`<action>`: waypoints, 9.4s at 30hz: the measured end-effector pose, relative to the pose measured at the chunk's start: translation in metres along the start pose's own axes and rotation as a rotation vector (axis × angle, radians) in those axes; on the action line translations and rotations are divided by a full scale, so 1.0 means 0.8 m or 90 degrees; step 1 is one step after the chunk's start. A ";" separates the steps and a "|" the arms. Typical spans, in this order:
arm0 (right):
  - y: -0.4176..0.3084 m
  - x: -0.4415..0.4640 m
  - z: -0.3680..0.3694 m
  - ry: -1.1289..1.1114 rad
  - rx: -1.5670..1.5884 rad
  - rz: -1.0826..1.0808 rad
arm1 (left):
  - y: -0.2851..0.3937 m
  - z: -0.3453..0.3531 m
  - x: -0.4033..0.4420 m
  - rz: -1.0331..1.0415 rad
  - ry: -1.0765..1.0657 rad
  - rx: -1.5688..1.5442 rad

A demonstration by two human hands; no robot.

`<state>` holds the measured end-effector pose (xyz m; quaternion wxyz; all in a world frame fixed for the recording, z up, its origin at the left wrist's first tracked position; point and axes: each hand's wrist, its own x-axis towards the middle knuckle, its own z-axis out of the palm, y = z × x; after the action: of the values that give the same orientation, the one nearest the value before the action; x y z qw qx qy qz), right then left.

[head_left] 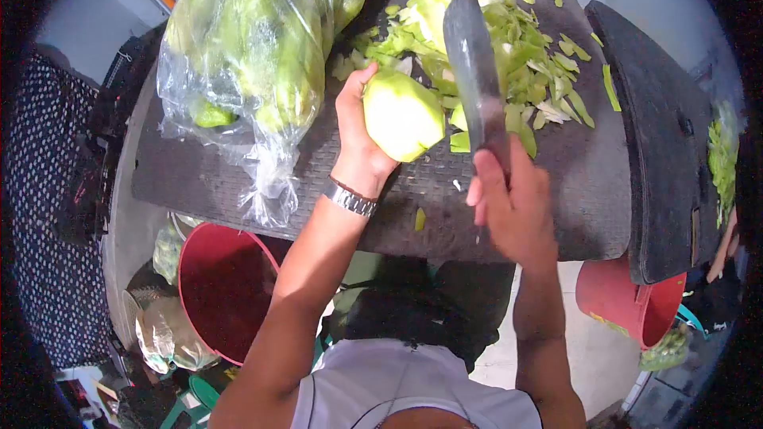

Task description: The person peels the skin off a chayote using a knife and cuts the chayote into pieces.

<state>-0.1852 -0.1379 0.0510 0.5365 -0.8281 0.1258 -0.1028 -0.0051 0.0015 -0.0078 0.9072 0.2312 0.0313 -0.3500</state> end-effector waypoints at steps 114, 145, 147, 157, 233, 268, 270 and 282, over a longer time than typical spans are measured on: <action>0.070 0.012 -0.061 -0.120 0.209 0.212 | -0.048 0.052 -0.049 0.006 0.131 0.619; 0.012 -0.003 -0.068 -0.014 -0.479 -0.200 | 0.013 0.085 -0.050 0.822 -0.346 1.482; 0.011 -0.003 -0.071 -0.023 -0.494 -0.213 | 0.007 0.079 -0.051 0.841 -0.323 1.484; 0.005 0.008 -0.052 0.048 -0.526 -0.215 | 0.034 0.095 -0.047 0.790 -0.414 1.503; 0.078 0.018 -0.045 0.064 -0.668 -0.297 | -0.024 -0.005 -0.049 0.702 -0.267 1.481; 0.080 0.017 -0.096 -0.158 -0.147 0.121 | -0.024 -0.009 -0.140 0.518 -0.249 1.377; 0.064 0.004 -0.103 -0.176 -0.088 0.262 | -0.029 -0.016 -0.162 0.497 -0.086 1.338; 0.050 -0.037 0.008 -0.082 -0.008 0.160 | -0.036 -0.009 -0.141 0.188 0.174 0.875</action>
<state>-0.2150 -0.1385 0.0108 0.5467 -0.8142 0.1944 0.0198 -0.1078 0.0559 -0.0009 0.5824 0.7940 -0.1142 -0.1319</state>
